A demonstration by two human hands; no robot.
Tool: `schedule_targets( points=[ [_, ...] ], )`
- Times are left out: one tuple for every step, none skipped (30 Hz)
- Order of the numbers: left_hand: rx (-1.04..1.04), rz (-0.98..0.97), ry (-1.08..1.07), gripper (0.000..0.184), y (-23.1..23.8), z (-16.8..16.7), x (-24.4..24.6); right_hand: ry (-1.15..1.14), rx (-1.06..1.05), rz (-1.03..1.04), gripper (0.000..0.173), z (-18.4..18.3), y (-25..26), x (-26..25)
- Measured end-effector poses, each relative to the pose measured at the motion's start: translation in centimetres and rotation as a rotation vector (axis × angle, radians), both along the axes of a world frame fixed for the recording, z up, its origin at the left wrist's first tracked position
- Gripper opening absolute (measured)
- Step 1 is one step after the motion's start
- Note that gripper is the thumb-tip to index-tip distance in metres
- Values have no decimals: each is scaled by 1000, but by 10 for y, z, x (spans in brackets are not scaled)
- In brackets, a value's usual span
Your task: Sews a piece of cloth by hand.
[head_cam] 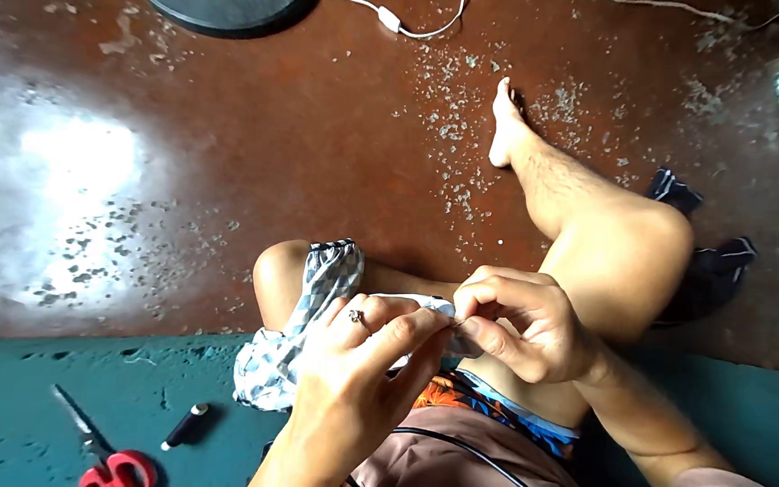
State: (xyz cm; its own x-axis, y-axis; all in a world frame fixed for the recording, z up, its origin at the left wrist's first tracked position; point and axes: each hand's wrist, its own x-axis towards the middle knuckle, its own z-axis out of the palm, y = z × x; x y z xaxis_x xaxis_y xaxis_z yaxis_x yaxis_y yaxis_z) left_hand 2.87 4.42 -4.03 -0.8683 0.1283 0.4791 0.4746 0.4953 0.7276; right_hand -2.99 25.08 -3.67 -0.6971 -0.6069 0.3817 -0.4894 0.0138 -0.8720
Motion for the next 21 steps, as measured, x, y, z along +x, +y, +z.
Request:
schedule_targets(
  points=[
    [41,-42,-34,14,-2,-1,-1,-17,0,-2,15,0,0,0],
    [81,-84,-71,16,-4,-2,-3,-35,1,-2,15,1,0,0],
    [120,-123,-109,18,-6,-2,-4,-53,3,-1,15,1,0,0],
    [159,-155,-146,19,-7,-3,-5,-73,5,-1,15,1,0,0],
    [194,-179,-177,20,-8,-4,-6,-96,9,-1,15,1,0,0],
    [224,-195,-206,21,-8,-5,-6,-119,16,-2,14,1,0,0],
    [244,-203,-234,21,-8,-5,-5,-138,20,-3,14,1,0,0],
    [261,-207,-263,21,-8,-6,-5,-155,19,-3,13,1,0,0],
    [274,-208,-285,21,-8,-6,-4,-172,16,0,12,1,0,0],
    [282,-204,-304,21,-8,-7,-4,-190,10,1,11,1,0,0],
    [286,-199,-318,21,-8,-7,-4,-209,3,4,11,1,-1,1],
    [291,-195,-328,21,-9,-7,-4,-228,-3,9,10,1,-1,0],
    [296,-197,-334,20,-9,-7,-4,-243,-8,13,11,1,-1,0],
    [304,-197,-338,19,-9,-7,-4,-252,-7,17,11,1,-1,0],
    [307,-197,-338,19,-10,-7,-4,-255,-4,19,11,1,-1,0],
    [305,-198,-337,19,-10,-8,-3,-251,5,16,11,1,-1,0],
    [298,-199,-333,19,-10,-8,-3,-241,15,10,11,1,-1,0],
    [290,-199,-327,19,-10,-8,-4,-223,17,4,11,1,-1,0],
    [281,-200,-320,19,-11,-8,-3,-200,16,-1,11,1,-2,0],
    [274,-199,-311,20,-12,-9,-3,-174,13,-4,11,0,-2,1],
    [269,-199,-299,21,-12,-9,-3,-139,13,-6,11,0,-2,1]
  ],
)
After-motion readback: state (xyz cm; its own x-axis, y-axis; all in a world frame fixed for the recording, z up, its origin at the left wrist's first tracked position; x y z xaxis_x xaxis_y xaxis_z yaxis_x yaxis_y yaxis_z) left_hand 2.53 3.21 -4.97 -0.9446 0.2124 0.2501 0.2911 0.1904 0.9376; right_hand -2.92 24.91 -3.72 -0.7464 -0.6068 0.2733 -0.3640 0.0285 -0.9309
